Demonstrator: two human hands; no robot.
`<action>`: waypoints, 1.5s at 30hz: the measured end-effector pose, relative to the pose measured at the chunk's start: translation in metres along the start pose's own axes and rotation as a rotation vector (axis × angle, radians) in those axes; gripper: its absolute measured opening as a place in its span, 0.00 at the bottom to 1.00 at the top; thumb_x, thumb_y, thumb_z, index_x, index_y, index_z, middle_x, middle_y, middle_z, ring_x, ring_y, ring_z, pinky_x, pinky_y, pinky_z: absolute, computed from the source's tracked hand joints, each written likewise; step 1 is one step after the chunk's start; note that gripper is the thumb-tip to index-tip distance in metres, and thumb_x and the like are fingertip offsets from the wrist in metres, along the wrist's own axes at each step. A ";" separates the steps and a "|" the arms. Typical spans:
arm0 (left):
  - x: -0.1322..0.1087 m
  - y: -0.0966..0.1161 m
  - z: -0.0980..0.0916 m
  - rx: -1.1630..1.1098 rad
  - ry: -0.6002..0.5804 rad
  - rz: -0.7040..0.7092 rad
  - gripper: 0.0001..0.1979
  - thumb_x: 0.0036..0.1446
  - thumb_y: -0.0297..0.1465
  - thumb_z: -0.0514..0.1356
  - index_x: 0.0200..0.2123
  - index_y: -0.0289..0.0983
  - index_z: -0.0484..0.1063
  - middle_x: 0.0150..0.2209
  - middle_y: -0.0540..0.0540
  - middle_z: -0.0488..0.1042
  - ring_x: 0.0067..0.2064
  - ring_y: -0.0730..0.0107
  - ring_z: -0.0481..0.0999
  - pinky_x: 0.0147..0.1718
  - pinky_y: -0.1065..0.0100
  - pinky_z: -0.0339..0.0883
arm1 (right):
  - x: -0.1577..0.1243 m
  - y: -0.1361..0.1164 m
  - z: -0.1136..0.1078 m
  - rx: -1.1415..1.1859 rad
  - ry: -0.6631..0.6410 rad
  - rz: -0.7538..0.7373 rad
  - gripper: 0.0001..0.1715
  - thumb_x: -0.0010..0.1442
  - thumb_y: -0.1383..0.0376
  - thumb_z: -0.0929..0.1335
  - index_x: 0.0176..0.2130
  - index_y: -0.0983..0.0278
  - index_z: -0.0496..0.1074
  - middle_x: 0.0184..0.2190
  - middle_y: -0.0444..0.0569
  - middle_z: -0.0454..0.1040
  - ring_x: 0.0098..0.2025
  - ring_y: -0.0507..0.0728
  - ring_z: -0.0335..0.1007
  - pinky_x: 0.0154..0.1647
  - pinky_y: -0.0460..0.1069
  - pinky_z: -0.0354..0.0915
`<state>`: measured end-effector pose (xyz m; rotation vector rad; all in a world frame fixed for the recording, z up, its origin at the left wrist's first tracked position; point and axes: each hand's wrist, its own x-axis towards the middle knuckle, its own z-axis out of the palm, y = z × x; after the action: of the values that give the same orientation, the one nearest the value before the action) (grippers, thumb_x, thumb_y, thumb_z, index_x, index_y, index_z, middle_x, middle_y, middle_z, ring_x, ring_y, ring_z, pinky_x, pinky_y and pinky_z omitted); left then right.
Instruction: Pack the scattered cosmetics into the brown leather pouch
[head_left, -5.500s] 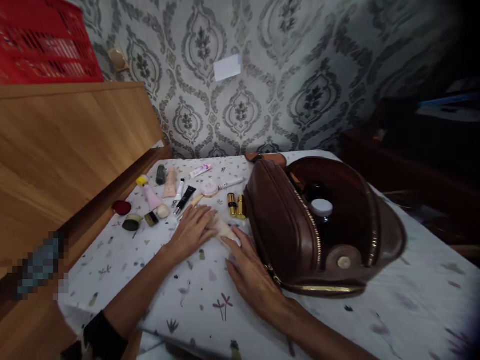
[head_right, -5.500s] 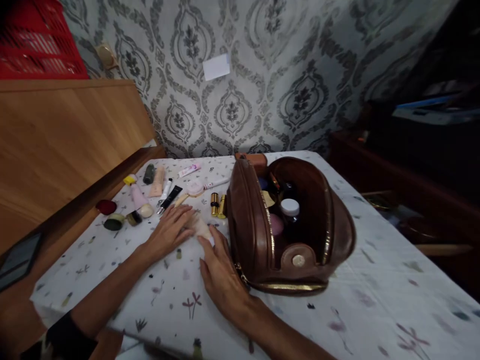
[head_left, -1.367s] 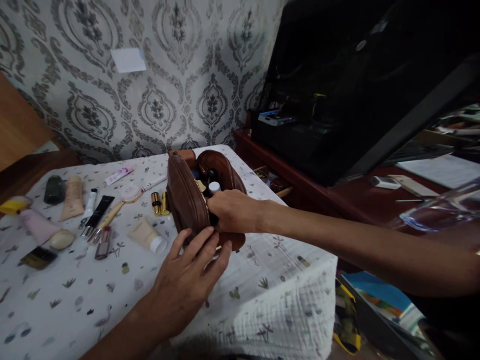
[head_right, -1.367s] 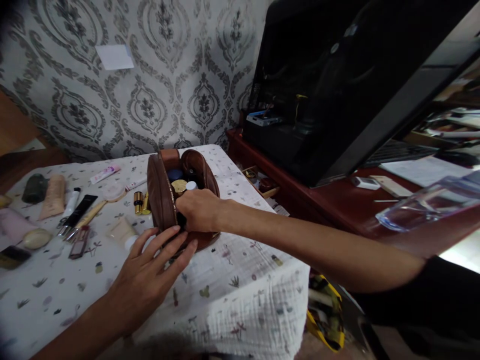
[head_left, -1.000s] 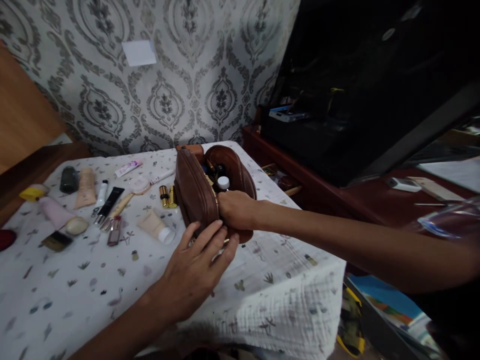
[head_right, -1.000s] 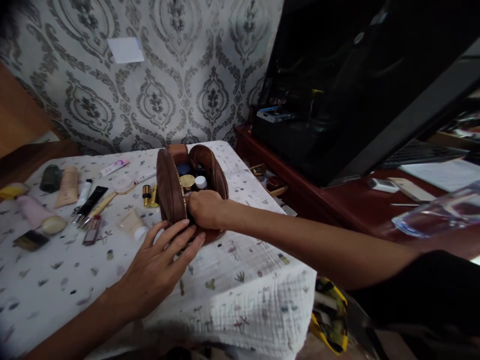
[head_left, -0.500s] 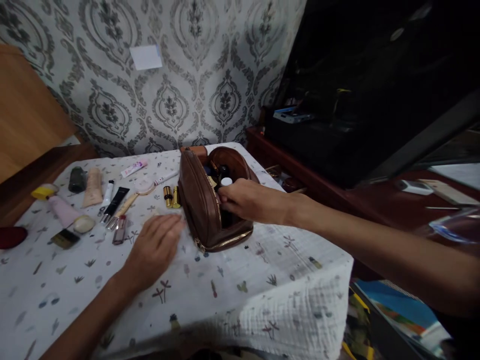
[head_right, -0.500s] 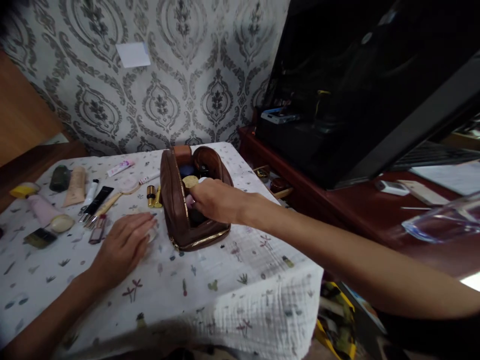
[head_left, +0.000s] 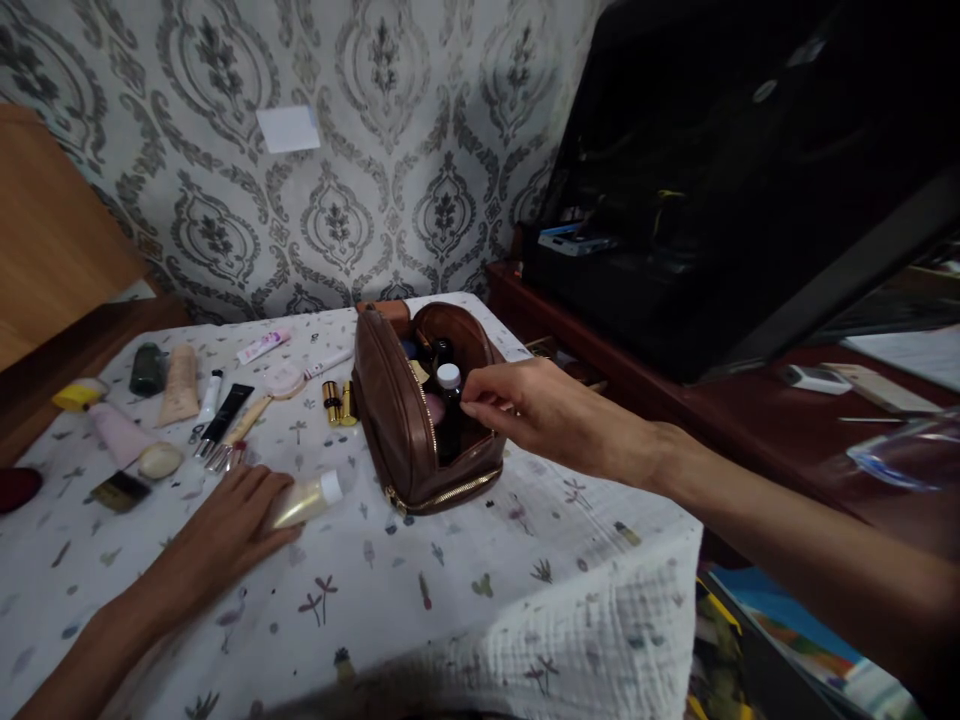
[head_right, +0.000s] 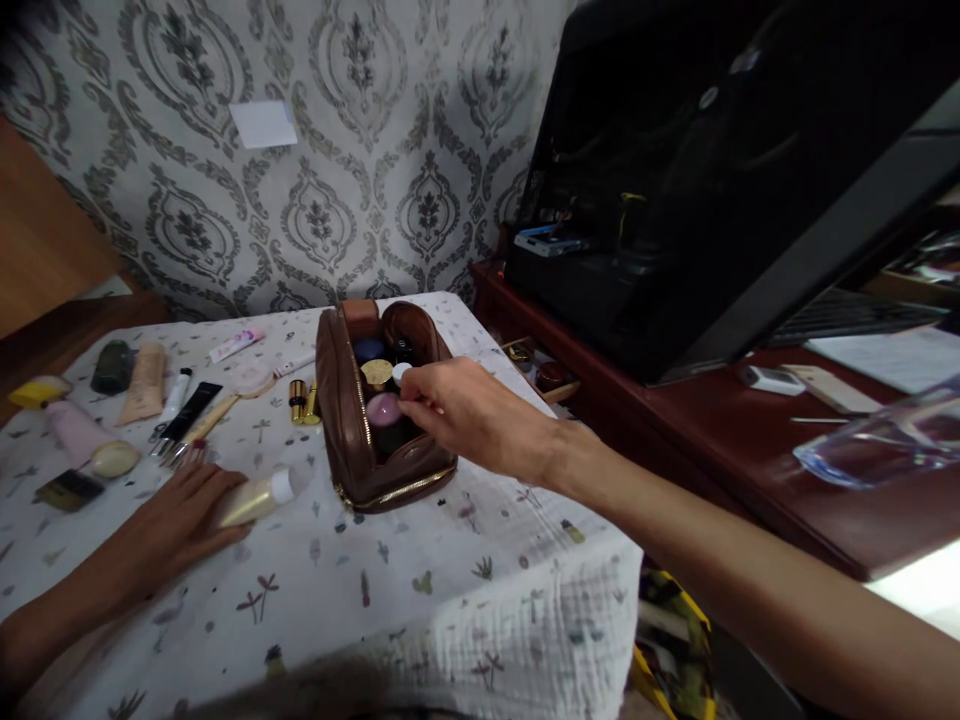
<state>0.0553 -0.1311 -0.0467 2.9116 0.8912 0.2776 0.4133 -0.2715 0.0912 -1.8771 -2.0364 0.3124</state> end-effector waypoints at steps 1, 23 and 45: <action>-0.004 0.003 -0.002 -0.053 -0.020 -0.031 0.19 0.65 0.49 0.55 0.48 0.41 0.71 0.43 0.43 0.75 0.46 0.54 0.75 0.45 0.58 0.69 | -0.002 0.001 0.000 0.014 0.018 -0.009 0.10 0.67 0.68 0.66 0.35 0.66 0.76 0.28 0.45 0.76 0.30 0.51 0.70 0.31 0.45 0.59; 0.003 0.073 -0.002 -0.609 -0.053 -0.006 0.18 0.64 0.42 0.58 0.53 0.43 0.64 0.46 0.45 0.74 0.43 0.60 0.76 0.41 0.64 0.72 | -0.049 -0.036 0.098 -0.129 0.406 -0.572 0.17 0.72 0.60 0.62 0.53 0.68 0.70 0.58 0.64 0.71 0.60 0.64 0.67 0.57 0.59 0.70; 0.010 0.030 0.007 -0.048 0.269 -0.237 0.21 0.69 0.46 0.53 0.54 0.36 0.68 0.48 0.38 0.76 0.49 0.52 0.75 0.51 0.50 0.68 | -0.019 -0.043 0.140 -0.039 0.475 -0.601 0.17 0.70 0.71 0.59 0.50 0.65 0.73 0.54 0.62 0.74 0.54 0.63 0.77 0.49 0.56 0.79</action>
<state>0.0813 -0.1509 -0.0480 2.7293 1.2350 0.6710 0.3187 -0.2840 -0.0220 -1.1205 -2.1305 -0.3024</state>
